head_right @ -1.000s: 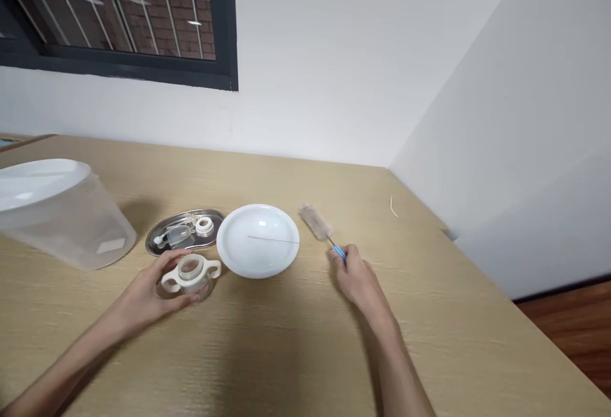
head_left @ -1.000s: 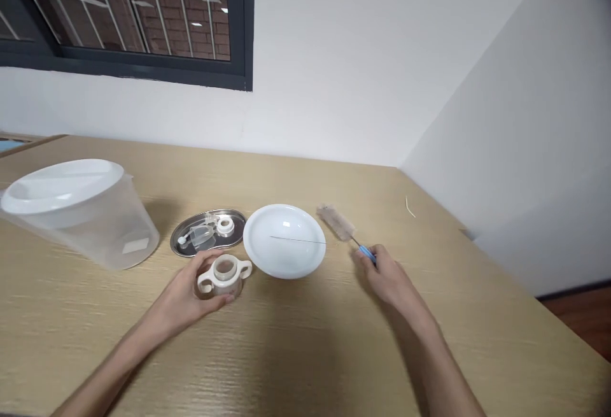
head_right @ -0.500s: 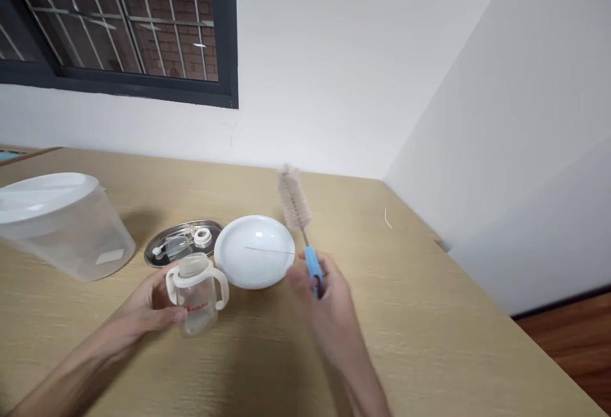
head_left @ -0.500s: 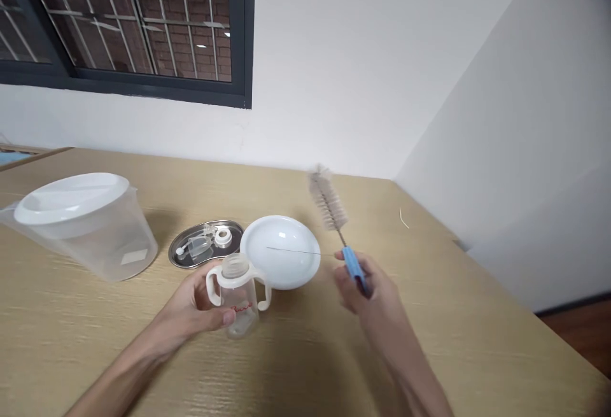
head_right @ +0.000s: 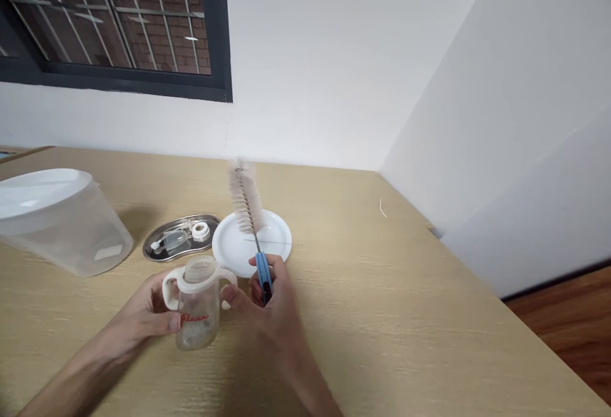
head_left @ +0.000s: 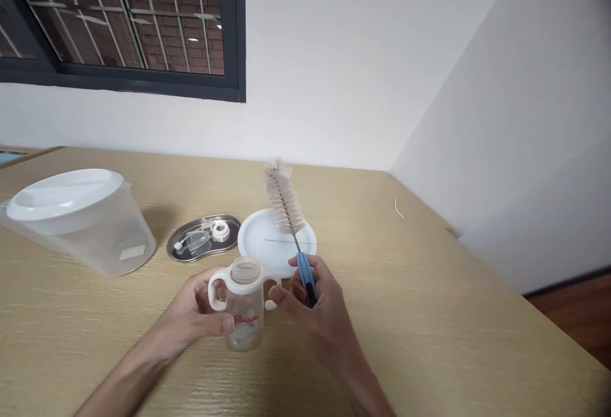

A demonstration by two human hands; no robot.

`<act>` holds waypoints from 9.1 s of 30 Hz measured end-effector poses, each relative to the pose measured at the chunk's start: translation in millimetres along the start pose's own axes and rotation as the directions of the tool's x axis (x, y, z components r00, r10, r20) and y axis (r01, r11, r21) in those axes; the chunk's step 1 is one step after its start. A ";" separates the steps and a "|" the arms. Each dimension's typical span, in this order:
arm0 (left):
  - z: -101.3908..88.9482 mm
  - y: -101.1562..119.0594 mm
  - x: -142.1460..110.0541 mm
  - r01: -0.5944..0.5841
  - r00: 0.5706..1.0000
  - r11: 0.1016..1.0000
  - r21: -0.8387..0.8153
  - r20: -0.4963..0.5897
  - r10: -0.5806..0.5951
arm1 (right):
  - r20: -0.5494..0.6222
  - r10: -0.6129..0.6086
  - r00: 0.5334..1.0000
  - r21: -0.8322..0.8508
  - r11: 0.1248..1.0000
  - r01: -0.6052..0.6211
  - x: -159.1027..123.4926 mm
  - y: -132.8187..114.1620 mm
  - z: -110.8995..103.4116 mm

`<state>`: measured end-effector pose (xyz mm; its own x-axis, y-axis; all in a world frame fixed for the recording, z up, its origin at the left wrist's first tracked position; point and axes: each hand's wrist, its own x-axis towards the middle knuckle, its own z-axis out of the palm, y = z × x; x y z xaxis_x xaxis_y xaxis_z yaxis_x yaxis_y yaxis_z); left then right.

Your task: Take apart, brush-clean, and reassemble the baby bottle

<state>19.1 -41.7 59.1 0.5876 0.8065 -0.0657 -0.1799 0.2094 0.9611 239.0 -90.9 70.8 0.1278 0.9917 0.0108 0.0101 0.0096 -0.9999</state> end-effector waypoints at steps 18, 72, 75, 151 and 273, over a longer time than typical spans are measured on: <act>-1.1 -4.3 -3.6 0.026 0.999 0.999 0.040 0.025 -0.027 | 0.131 -0.069 0.989 0.236 0.971 0.036 -1.2 -0.5 4.4; -57.5 -34.6 -37.4 -0.125 0.904 0.311 0.942 -0.021 0.427 | 0.447 -0.012 0.894 -0.702 0.615 0.359 -25.7 1.2 -94.6; -56.2 -35.0 -38.5 -0.149 0.914 0.269 0.951 0.029 0.405 | 0.469 -0.041 0.882 -0.714 0.571 0.406 -26.4 -0.4 -95.9; -30.9 -22.4 -37.8 0.006 0.999 0.937 0.349 0.042 -0.022 | 0.354 -0.130 0.926 -0.216 0.952 0.216 95.0 -108.8 -16.7; -78.3 18.3 23.3 -0.328 0.803 -0.019 0.944 0.289 0.521 | 0.239 -0.455 0.858 -0.483 0.711 0.511 62.4 30.1 -99.5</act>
<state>-32.3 24.3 54.1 0.6065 0.5967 0.5255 0.5555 -0.7908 0.2569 346.0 -41.5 42.2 -0.1321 0.8771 0.4618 0.5517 0.4521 -0.7009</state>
